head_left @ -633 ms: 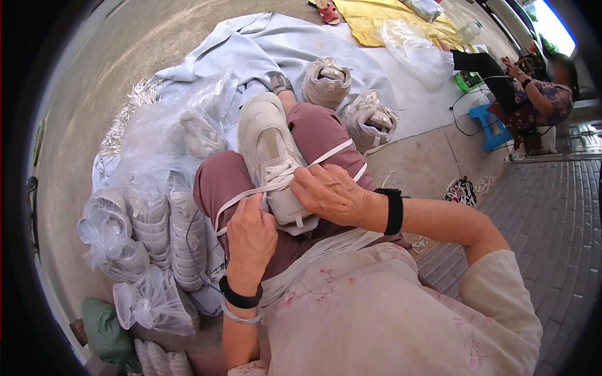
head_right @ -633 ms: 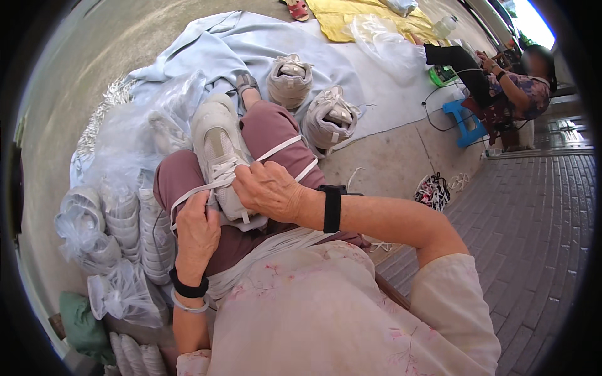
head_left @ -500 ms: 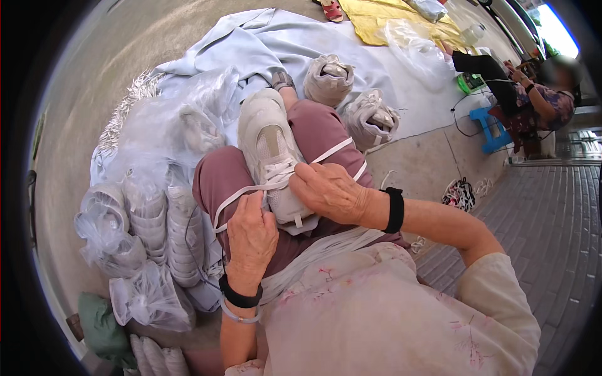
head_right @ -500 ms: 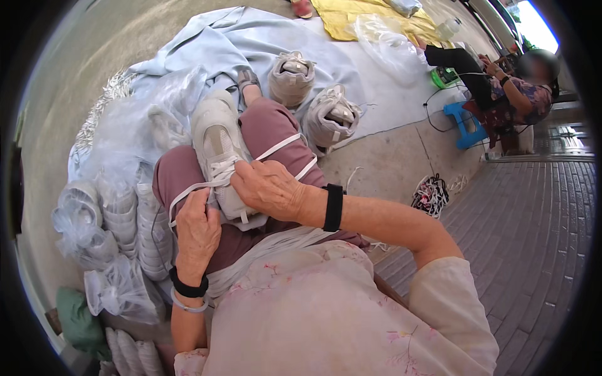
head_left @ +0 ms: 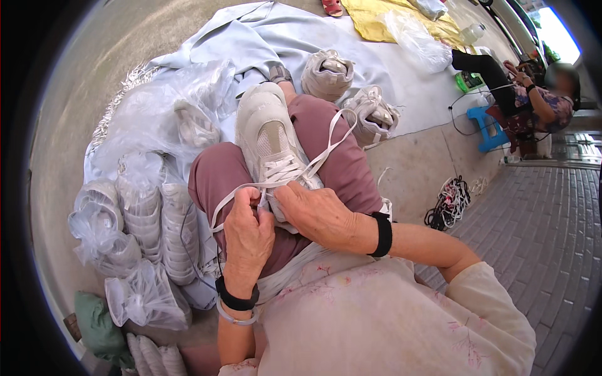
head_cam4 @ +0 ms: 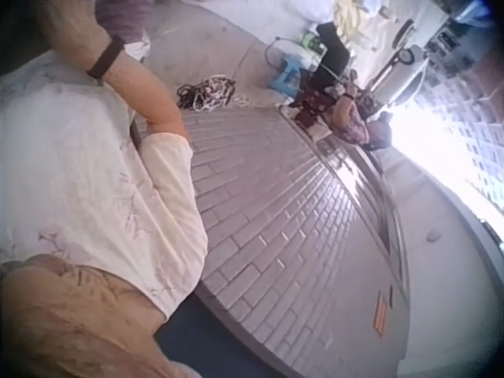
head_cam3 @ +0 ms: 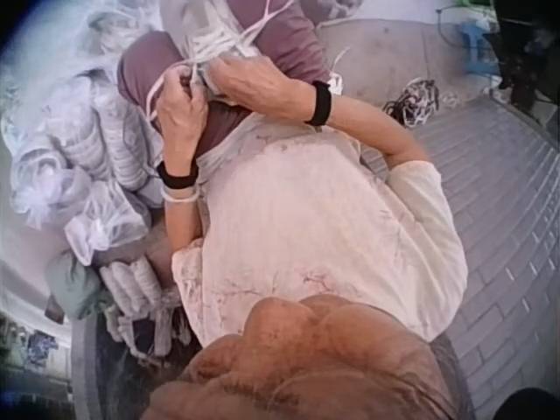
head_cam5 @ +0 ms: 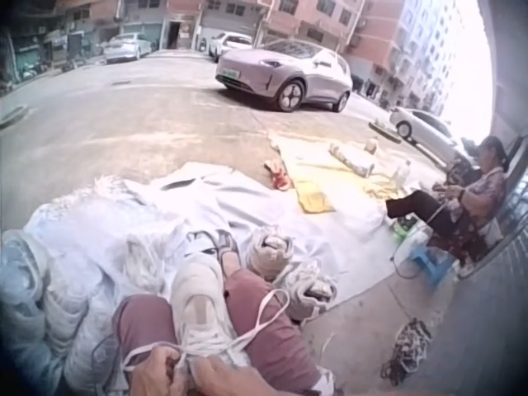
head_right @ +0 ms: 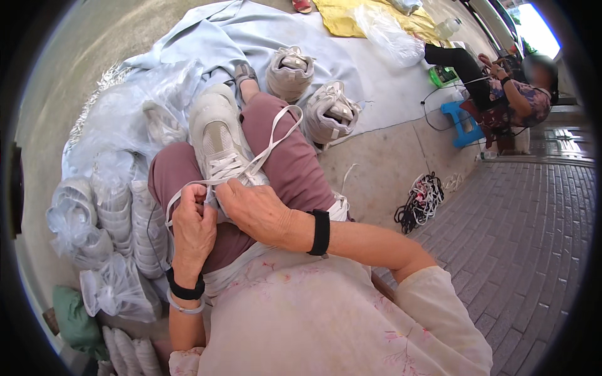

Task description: The recorder is sitting outside and lacing up white shoes that are resting on their lap.

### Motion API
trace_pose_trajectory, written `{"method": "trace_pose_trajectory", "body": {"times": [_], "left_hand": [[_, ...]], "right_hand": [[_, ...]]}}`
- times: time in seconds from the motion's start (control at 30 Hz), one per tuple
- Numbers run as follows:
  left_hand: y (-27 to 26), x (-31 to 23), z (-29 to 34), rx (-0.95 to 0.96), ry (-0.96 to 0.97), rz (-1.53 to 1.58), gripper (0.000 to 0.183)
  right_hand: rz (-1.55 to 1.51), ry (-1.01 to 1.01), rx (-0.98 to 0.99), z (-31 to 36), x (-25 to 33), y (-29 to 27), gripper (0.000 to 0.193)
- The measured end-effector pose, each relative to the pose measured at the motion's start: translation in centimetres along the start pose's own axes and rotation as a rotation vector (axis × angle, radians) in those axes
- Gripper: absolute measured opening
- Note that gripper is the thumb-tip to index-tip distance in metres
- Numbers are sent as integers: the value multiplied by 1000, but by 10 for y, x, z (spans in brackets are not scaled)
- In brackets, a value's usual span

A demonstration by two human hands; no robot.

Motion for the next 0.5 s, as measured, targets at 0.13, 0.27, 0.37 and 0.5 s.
{"method": "trace_pose_trajectory", "body": {"times": [0.13,0.27,0.37,0.5], "left_hand": [[-4,2,-3,49,15,29,26],[-6,2,-4,67,41,46,27],[-4,0,0,45,2,120,26],[-2,-4,12,-47,15,103,24]], "right_hand": [[103,46,-53,-8,3,10,21],[182,-9,-128,-16,3,20,21],[184,-10,-95,-20,4,17,22],[119,-84,-49,-9,13,-9,19]]}}
Point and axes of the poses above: each hand's wrist, its own z-axis away from the middle knuckle, its own y-axis out of the palm, x = y × z, the point moved 1 cm from there along -z, towards the middle knuckle, and after that the axes turned 4 degrees about -z, right-handed, at the moved point
